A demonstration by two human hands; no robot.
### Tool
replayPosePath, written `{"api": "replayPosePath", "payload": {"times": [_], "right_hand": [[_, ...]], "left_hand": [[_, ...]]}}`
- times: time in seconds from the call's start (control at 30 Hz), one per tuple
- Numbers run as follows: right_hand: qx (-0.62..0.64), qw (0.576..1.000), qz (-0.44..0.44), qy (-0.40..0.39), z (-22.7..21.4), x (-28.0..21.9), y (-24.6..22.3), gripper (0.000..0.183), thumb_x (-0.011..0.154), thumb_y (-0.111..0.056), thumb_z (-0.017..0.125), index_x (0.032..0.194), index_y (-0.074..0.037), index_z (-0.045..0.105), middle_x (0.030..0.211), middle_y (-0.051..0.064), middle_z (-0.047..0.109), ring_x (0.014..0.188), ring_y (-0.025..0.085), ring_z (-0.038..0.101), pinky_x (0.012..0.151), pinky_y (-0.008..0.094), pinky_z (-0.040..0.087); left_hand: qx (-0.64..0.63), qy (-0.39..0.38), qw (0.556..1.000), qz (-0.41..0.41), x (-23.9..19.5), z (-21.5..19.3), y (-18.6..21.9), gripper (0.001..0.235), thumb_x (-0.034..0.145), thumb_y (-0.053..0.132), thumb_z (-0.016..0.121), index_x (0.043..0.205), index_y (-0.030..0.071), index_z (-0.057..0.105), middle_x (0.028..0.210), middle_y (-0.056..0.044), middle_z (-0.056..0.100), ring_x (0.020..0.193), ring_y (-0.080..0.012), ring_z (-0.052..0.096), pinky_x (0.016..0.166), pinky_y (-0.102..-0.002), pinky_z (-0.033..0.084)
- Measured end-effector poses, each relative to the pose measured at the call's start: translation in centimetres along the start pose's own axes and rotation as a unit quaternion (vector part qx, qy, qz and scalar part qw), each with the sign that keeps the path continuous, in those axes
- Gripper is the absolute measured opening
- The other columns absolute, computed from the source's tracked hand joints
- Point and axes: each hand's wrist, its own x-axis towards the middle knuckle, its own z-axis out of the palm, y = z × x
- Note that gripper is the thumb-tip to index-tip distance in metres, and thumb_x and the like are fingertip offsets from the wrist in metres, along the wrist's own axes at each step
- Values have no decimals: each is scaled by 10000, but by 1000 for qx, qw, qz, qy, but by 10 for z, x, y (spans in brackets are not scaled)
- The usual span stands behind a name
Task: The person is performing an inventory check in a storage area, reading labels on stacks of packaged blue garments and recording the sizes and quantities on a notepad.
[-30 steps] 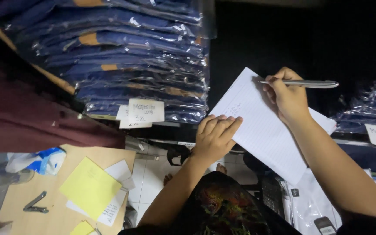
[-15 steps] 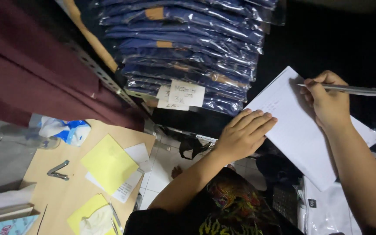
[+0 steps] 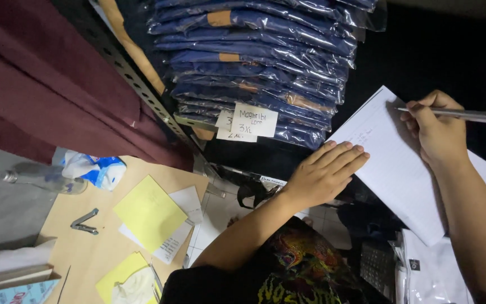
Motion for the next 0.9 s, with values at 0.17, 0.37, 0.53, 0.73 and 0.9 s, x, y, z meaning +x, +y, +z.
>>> {"api": "replayPosePath", "payload": {"times": [0.17, 0.37, 0.53, 0.73, 0.9], "right_hand": [[41, 998, 0, 46, 5, -1, -7, 289, 900, -56, 513, 662, -146, 376, 596, 23, 428, 570, 92, 504, 437, 168, 309], [21, 988, -147, -42, -20, -9, 1, 563, 877, -540, 359, 1105, -29, 424, 809, 208, 575, 518, 158, 522, 442, 204, 387], [-359, 863, -251, -250, -61, -64, -37, 348, 621, -310, 705, 774, -129, 450, 959, 58, 588, 876, 220, 601, 698, 320, 444], [-552, 758, -333, -97, -39, -132, -49, 358, 693, -380, 633, 722, -49, 501, 1040, 176, 614, 863, 266, 642, 573, 334, 562], [-652, 669, -336, -117, -36, -139, -43, 409, 707, -130, 569, 1096, -63, 464, 1164, 60, 557, 864, 191, 624, 476, 277, 522]], "left_hand": [[-16, 11, 1000, 8, 3, 5, -1, 355, 861, 198, 567, 1196, 99, 509, 1212, -39, 534, 1147, -170, 492, 1039, -327, 318], [-31, 98, 995, -20, 16, 6, 6, 174, 872, 151, 554, 1021, 99, 627, 1041, -17, 611, 990, -180, 565, 930, -328, 392], [-31, 118, 991, -48, 22, 12, 7, 172, 812, 229, 636, 940, 115, 639, 977, 3, 616, 928, -174, 569, 867, -322, 412], [-16, 148, 988, -48, 25, 16, 10, 121, 839, 62, 568, 888, 118, 664, 942, 5, 625, 903, -170, 564, 874, -326, 406], [-28, 119, 991, -54, 33, 6, 13, 100, 797, 152, 630, 885, 104, 634, 931, -2, 611, 908, -182, 560, 878, -341, 411]]}}
